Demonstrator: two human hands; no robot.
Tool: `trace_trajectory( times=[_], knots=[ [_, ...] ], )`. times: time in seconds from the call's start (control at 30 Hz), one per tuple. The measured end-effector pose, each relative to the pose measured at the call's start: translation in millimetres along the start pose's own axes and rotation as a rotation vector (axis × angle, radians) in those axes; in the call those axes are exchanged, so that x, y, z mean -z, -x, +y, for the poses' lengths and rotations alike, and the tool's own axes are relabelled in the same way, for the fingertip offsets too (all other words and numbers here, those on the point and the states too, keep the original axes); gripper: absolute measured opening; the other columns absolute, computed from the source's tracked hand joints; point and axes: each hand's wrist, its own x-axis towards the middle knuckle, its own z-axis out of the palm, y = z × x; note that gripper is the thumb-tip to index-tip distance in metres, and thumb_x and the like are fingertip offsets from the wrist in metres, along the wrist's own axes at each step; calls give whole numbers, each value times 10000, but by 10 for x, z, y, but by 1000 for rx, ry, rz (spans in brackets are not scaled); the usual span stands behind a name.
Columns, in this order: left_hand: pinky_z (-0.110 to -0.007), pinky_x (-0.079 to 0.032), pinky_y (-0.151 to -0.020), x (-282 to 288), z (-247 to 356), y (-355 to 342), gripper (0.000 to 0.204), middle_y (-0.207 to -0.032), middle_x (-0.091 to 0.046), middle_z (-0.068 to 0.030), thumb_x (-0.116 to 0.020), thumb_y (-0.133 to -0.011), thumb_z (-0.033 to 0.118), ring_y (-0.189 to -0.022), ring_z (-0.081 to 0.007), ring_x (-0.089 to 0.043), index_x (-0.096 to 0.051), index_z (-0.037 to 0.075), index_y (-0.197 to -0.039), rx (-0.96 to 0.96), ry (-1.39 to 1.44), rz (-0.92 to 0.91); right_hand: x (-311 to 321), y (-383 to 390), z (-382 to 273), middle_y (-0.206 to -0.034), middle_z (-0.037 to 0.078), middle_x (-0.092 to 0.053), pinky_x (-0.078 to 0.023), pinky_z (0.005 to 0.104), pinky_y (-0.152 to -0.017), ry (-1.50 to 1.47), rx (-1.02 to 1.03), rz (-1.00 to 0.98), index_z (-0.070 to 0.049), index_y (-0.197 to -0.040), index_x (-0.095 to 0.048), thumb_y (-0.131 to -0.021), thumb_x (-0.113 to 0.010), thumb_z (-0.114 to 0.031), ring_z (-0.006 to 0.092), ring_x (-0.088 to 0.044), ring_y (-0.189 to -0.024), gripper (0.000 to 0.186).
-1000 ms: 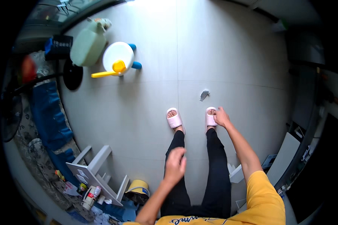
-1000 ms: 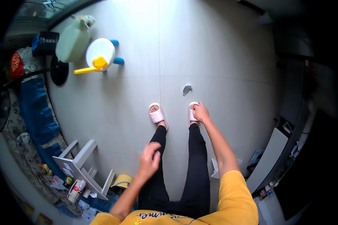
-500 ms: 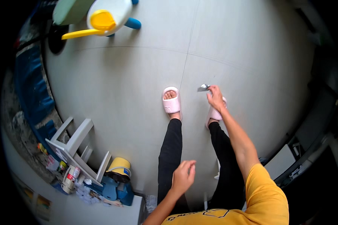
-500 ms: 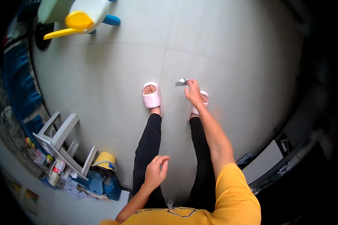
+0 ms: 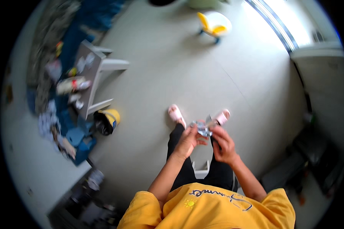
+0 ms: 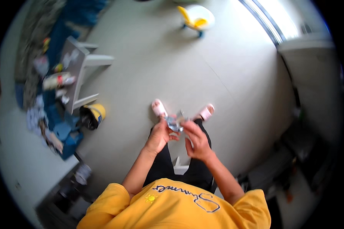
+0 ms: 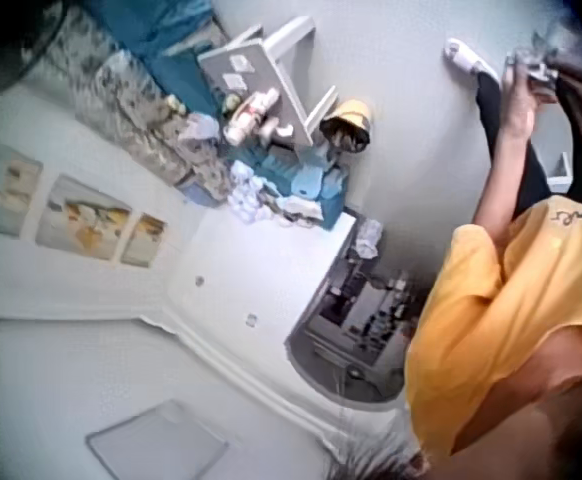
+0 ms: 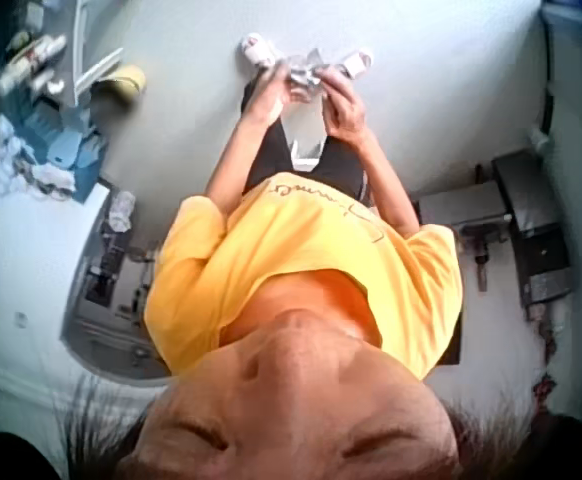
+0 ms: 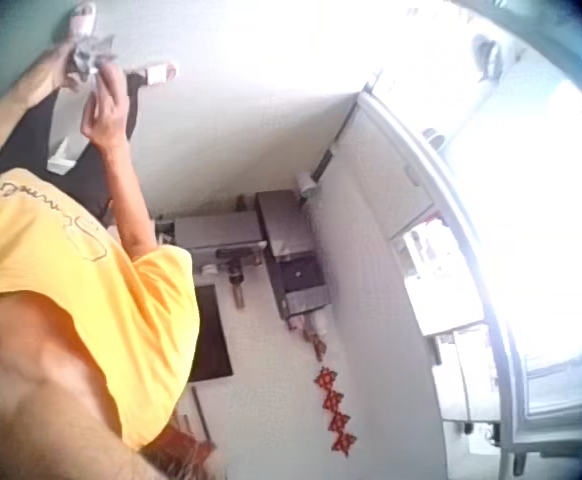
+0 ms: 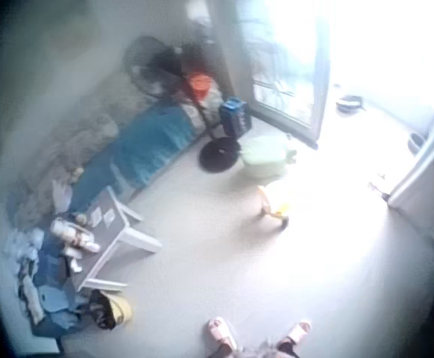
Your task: The person moves a rice cooker to a balcony, opens it, and retrieves a screwdriver from a toolbox. They then use the screwdriver to remove screws from the bottom of the rice cooker.
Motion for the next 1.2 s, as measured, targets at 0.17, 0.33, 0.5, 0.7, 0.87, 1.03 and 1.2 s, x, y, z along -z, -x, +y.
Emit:
trace_trajectory(
  times=[0.17, 0.33, 0.5, 0.7, 0.87, 1.03, 1.2],
  knots=[
    [-201, -433, -498, 809, 1, 762, 161, -707, -548, 5, -575, -865, 194, -604, -71, -534, -559, 58, -949, -151, -31, 204, -699, -77, -782, -1108, 165, -538, -430, 391, -914, 1, 27, -363, 65, -979, -577, -619, -464, 109, 361, -522, -1062, 380],
    [-246, -475, -430, 2662, 72, 1534, 167, -677, -539, -12, -595, -834, 184, -502, -101, -539, -536, 47, -909, -313, 188, 691, -1924, 27, -1173, -1150, 172, -528, -456, 381, -843, 112, -139, -491, -26, -1037, -555, -670, -537, 34, 358, -541, -998, 373],
    [-306, -542, -520, 5167, 739, 2121, 107, -698, -546, -64, -477, -806, 21, -554, -175, -582, -503, 42, -908, -676, 613, 939, -3107, 628, -1211, -1066, 171, -561, -521, 339, -715, 203, -529, -584, -12, -981, -580, -726, -544, 12, 316, -590, -904, 258],
    [-354, -566, -645, 7704, 1385, 2046, 182, -835, -562, -130, -484, -793, 12, -619, -227, -595, -512, -35, -968, -758, 713, 1086, -3817, 1316, -1071, -893, 103, -629, -526, 256, -652, 6, -1050, -787, 39, -988, -595, -856, -487, -62, 156, -635, -775, 198],
    [-451, -499, -828, 8769, 1659, 1970, 397, -1027, -496, -206, -519, -853, 176, -958, -342, -542, -404, -43, -1163, -587, 807, 1043, -4027, 1243, -1040, -889, 85, -631, -512, 245, -664, 22, -1203, -779, 42, -980, -596, -850, -464, -81, 149, -628, -789, 222],
    [-454, -465, -787, 8523, 872, 1692, 664, -1131, -420, -86, -576, -850, 264, -990, -305, -545, -173, 168, -1369, -477, 409, 764, -3925, 1123, -1056, -904, 81, -630, -504, 248, -703, 178, -1171, -752, 35, -988, -597, -865, -476, -109, 143, -617, -815, 224],
    [-382, -516, -597, 7124, -444, 1889, 797, -992, -547, -141, -556, -846, 268, -784, -229, -588, -4, 124, -1403, 127, 51, 978, -3807, 1020, -1083, -972, 87, -623, -492, 270, -761, -83, -1255, -597, 29, -1061, -579, -902, -484, -174, 156, -607, -884, 274]
  ],
)
